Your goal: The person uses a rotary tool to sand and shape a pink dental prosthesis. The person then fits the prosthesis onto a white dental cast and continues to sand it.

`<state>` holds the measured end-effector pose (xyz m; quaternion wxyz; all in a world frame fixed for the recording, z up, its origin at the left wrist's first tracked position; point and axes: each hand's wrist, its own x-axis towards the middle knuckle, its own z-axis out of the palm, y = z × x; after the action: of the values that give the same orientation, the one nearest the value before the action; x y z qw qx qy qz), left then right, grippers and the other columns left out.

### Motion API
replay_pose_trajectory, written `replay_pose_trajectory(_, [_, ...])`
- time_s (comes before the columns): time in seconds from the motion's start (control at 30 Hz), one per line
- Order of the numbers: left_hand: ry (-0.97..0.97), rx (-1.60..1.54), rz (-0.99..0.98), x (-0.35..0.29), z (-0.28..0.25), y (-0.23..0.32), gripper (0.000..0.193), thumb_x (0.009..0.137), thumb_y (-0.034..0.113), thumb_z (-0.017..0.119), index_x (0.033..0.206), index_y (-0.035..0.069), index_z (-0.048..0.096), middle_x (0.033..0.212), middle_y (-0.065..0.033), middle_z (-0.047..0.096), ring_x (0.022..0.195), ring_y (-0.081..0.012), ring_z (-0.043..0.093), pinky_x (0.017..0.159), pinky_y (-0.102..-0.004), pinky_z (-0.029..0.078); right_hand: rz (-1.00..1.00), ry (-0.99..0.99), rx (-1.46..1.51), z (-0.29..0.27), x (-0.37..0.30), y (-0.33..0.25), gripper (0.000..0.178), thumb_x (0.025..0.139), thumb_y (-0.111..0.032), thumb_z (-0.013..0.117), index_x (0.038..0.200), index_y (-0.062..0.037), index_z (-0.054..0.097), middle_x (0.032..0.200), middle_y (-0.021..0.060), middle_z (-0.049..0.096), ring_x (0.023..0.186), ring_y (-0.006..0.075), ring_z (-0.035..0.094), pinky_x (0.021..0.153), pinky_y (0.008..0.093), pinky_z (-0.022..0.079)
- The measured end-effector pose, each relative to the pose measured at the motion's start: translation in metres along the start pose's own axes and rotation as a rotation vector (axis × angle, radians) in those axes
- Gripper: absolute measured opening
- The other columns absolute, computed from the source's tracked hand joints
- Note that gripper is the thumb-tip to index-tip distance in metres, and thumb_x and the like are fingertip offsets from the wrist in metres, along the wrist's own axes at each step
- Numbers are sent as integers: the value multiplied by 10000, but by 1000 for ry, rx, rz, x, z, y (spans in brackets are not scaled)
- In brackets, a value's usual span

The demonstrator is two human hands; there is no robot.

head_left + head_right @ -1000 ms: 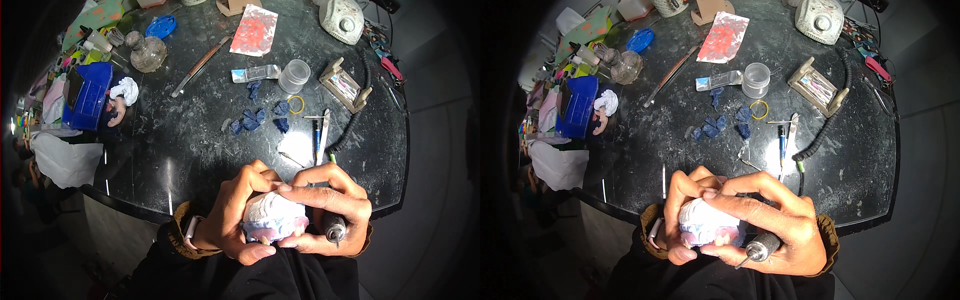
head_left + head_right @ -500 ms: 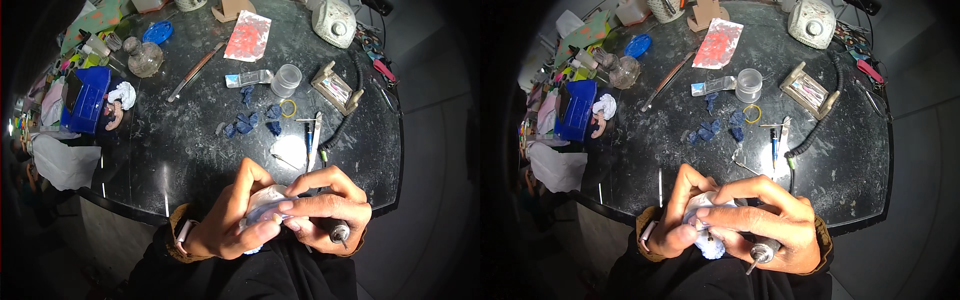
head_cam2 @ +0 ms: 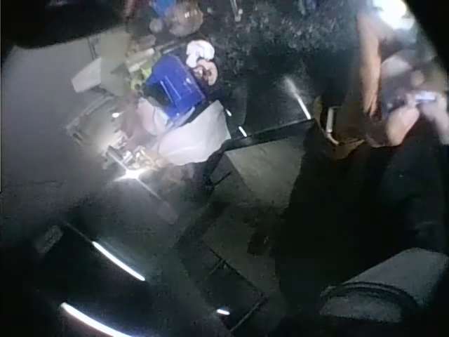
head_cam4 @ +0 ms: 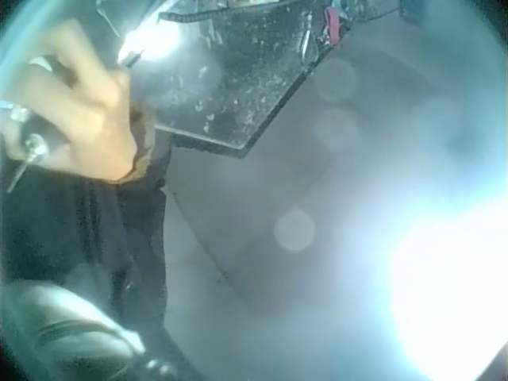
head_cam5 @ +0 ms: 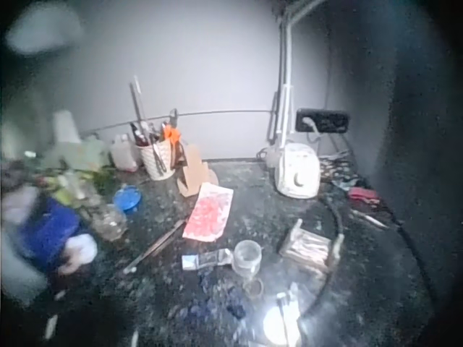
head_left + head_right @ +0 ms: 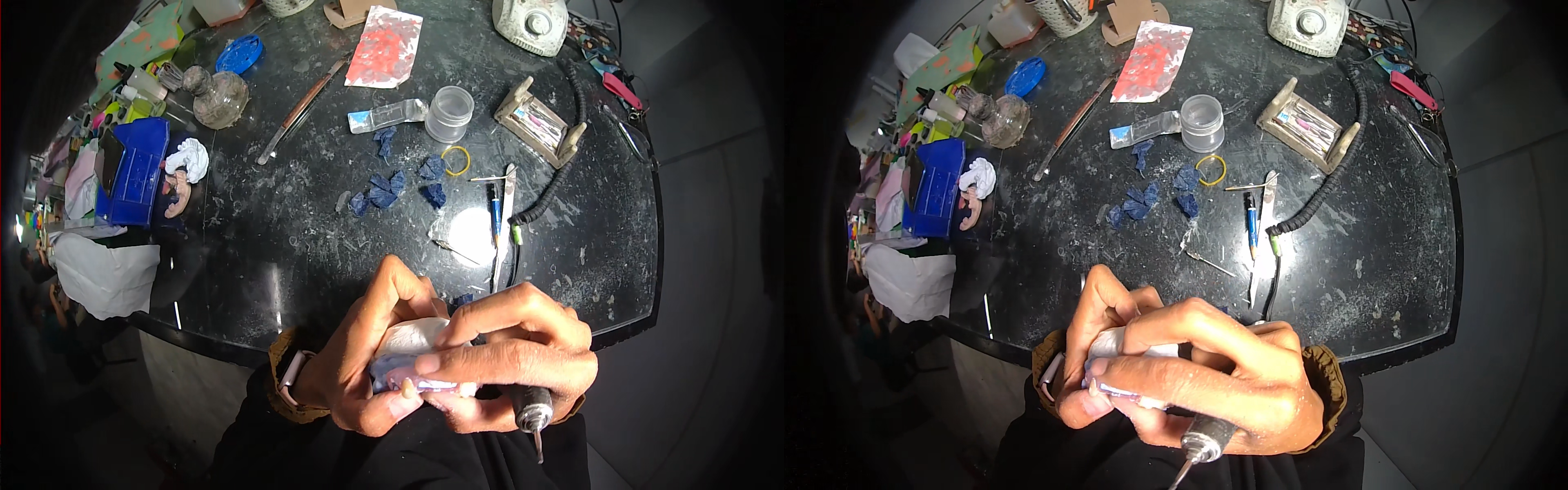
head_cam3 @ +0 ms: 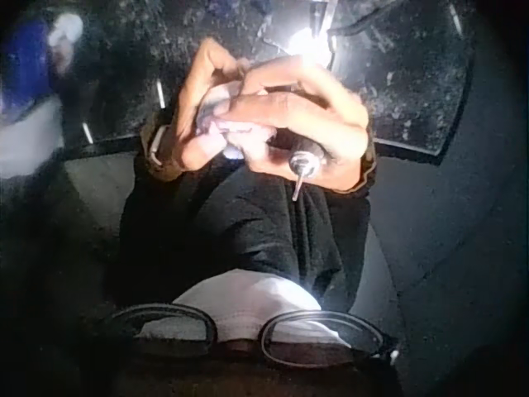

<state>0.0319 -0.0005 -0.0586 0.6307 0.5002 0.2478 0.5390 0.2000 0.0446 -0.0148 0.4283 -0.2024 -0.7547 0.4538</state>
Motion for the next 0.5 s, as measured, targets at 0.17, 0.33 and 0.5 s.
replay_pose_trajectory(0.17, [29,72,2,-3,-2,-1,437,688,174,572,993,-24,330,798,-127,483,698,-133,483,622,-300,404,-11,-20,-68,-2,-2,0,285,660,4,747,934,-61,702,919,40,623,469,35,524,375,185,394])
replay_pose_trajectory(0.33, [117,331,-141,-6,7,13,451,746,150,583,1021,-77,307,724,-146,496,636,-160,506,584,-329,420,80,-40,-183,-13,3,-5,237,663,-6,757,894,-29,709,844,89,631,606,132,630,509,237,509])
replay_pose_trajectory(0.5, [30,604,-126,0,13,34,581,708,97,626,1076,-121,234,706,-155,525,615,-220,548,595,-341,435,96,-79,-206,-16,1,-2,259,641,-16,776,891,-11,711,816,113,638,688,183,661,581,264,552])
